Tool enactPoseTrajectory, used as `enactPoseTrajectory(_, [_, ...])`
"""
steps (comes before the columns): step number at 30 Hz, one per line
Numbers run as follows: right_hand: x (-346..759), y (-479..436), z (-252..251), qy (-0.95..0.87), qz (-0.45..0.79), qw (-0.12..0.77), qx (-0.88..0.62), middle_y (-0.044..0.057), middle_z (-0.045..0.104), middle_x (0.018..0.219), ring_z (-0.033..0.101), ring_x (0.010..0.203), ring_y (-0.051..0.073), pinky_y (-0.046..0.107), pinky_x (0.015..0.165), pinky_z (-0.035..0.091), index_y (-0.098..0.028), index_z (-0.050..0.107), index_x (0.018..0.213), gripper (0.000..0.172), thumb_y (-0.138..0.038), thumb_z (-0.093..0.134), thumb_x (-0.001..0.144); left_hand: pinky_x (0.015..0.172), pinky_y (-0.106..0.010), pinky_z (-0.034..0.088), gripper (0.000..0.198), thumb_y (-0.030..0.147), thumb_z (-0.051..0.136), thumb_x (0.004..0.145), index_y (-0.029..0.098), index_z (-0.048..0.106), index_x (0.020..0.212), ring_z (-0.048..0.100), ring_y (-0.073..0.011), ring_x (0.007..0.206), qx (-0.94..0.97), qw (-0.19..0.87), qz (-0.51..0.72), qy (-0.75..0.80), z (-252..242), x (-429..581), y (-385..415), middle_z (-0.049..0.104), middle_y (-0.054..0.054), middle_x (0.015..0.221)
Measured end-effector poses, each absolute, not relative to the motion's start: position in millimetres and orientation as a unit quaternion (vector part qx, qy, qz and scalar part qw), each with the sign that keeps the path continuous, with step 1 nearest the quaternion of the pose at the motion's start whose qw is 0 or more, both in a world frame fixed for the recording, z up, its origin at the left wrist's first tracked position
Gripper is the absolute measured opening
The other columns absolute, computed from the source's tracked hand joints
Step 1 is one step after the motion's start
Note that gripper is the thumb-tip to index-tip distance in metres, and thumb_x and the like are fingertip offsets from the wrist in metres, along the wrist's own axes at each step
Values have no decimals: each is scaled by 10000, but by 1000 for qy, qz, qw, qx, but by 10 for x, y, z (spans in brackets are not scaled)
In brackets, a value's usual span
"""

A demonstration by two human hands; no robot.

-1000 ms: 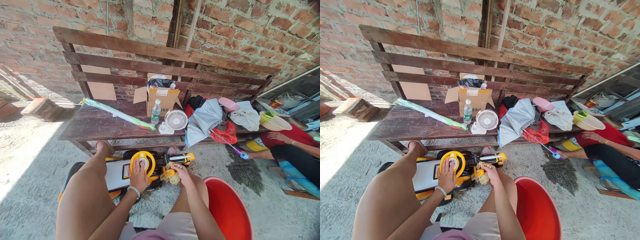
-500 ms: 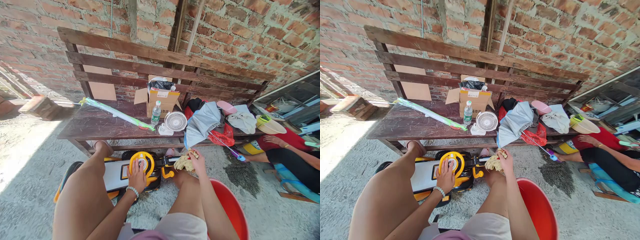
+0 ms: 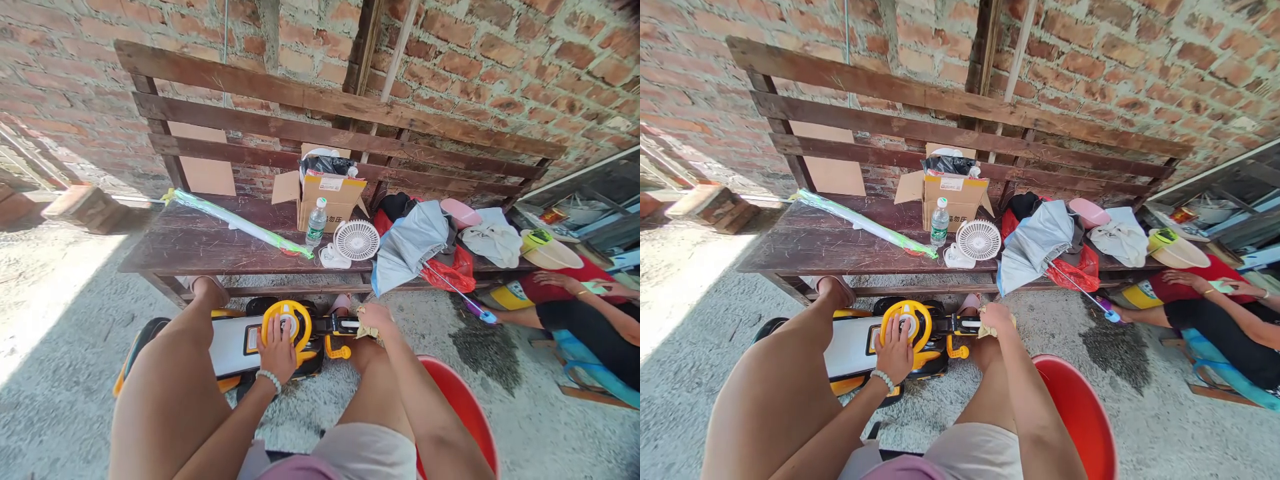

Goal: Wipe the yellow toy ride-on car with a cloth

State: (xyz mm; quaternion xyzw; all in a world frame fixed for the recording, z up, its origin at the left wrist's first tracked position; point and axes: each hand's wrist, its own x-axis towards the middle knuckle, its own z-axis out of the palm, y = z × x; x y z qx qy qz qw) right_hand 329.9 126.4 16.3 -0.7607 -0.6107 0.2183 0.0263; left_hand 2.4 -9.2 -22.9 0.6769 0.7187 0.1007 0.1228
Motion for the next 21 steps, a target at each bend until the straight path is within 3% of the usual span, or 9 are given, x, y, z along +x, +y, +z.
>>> enactPoseTrajectory(6, [3095,1395,259,-640,250,-13,-726,146,812,790,795,923,348,385,815,553,-226,724,625,205,-367,851,704,1350,-732,153,699,198,498,990,171,493,1688,276,-393,1697,669,128,108,724,-178,50,-89,298,-194,1829])
enactPoseTrajectory(11, [2749,1394,298,-685,269,-41,-676,144,826,844,788,907,306,347,801,542,-213,763,672,226,-377,820,816,1341,-724,208,679,200,465,1004,165,502,1682,279,-390,1696,667,139,96,726,-126,49,-75,299,-189,1828])
enactPoseTrajectory(16, [3005,1307,412,-649,234,-121,-714,133,851,1092,797,994,281,322,829,557,-215,844,993,170,-345,766,916,1343,-725,205,670,193,478,1002,178,523,1670,282,-393,1696,674,130,92,722,-145,32,-71,320,-181,1823])
enactPoseTrajectory(21, [3332,1236,543,-603,178,-158,-762,199,795,1332,753,1242,327,348,967,539,-173,786,1294,337,-242,700,976,1342,-733,200,672,214,474,1014,178,501,1685,290,-402,1693,689,134,102,704,-253,-6,-69,304,-188,1826])
